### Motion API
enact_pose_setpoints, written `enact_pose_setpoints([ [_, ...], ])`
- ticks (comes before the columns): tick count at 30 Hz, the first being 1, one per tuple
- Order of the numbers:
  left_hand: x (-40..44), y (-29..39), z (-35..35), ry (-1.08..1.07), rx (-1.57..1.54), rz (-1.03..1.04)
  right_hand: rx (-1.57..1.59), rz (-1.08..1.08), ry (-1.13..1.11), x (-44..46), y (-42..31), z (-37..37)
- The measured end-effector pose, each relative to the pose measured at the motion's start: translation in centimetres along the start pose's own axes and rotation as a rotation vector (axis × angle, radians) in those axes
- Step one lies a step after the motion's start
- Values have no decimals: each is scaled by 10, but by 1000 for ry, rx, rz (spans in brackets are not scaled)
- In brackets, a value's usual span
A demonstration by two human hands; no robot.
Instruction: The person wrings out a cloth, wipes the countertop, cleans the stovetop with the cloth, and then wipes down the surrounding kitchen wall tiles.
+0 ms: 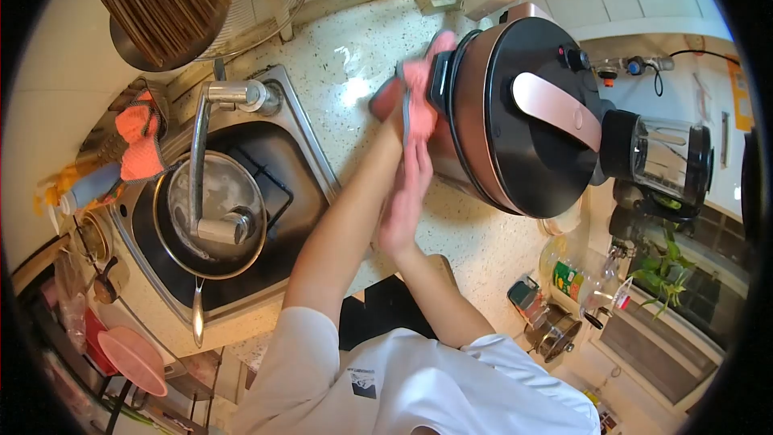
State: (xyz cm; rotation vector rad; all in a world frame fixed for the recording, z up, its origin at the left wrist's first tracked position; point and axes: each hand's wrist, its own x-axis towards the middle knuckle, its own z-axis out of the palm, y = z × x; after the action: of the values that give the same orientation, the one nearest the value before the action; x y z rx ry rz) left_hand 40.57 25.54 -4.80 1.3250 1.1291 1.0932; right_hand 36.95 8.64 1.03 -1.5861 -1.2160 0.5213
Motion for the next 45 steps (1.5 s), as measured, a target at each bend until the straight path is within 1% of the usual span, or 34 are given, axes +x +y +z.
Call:
enact_pose_setpoints([
  [2, -40, 0, 1, -3, -18, -42, 183, 80, 32, -38, 1, -14],
  [4, -85, 0, 1, -31, -57, -99, 169, 63, 55, -76, 17, -35],
  [6, -138, -4, 0, -98, -121, -193, 281, 171, 171, -106, 22, -50],
  [7, -157, -2, -2, -151, -185, -256, 187, 207, 171, -104, 13, -60],
  [10, -187, 3, -7, -300, -415, -440, 162, 275, -37, -87, 5, -87],
  [11, -182, 7, -9, -315, -531, -452, -156, 26, -109, -77, 13, -89],
  [12, -170, 12, -12, -314, -674, -427, -183, -25, -112, -68, 12, -82],
  [14, -139, 26, -20, -264, -1000, -292, -240, -137, -113, -41, 0, -63],
  [15, -125, 43, -28, -249, -1151, -228, -211, -183, -78, -28, -3, -54],
  [16, -106, 52, -36, -226, -1128, -167, -211, -251, -30, -14, -2, -45],
  [19, -41, 45, -53, -13, -555, -58, -193, -424, 105, 40, 0, -8],
  [21, -5, 23, -63, 121, -321, -84, -176, -331, 35, 73, 6, 10],
  [22, 5, 12, -67, 181, -267, -116, -165, -280, 14, 85, 14, 19],
  [24, 1, -3, -77, 299, -214, -167, -142, -186, -30, 98, 33, 34],
  [25, -12, -7, -80, 346, -174, -165, -229, -199, -8, 100, 39, 36],
  [26, -31, -7, -85, 392, -142, -161, -242, -204, -15, 104, 43, 36],
  [28, -65, -8, -98, 426, -92, -177, -270, -194, -43, 106, 51, 38],
  [31, -100, -2, -114, 361, -532, -389, -438, -221, -133, 124, 55, 68],
  [34, -112, 17, -119, 416, -762, -396, -737, -1, -380, 135, 44, 103],
  [35, -113, 27, -121, 449, -731, -492, -749, -76, -391, 129, 50, 114],
  [36, -114, 22, -122, 461, -681, -488, -762, -153, -399, 121, 64, 126],
  [38, -115, 10, -122, 479, -587, -473, -758, -289, -420, 110, 75, 124],
  [39, -122, 10, -123, 482, -422, -549, -739, -343, -434, 100, 74, 117],
  [40, -135, 3, -120, 480, -372, -525, -716, -398, -447, 89, 73, 110],
  [42, -175, -9, -107, 479, -272, -480, -715, -407, -486, 61, 72, 90],
  [43, -196, -2, -99, 479, -235, -528, -732, -406, -500, 47, 68, 77],
  [45, -240, 24, -88, 441, -302, -616, -769, -385, -520, 13, 62, 48],
])
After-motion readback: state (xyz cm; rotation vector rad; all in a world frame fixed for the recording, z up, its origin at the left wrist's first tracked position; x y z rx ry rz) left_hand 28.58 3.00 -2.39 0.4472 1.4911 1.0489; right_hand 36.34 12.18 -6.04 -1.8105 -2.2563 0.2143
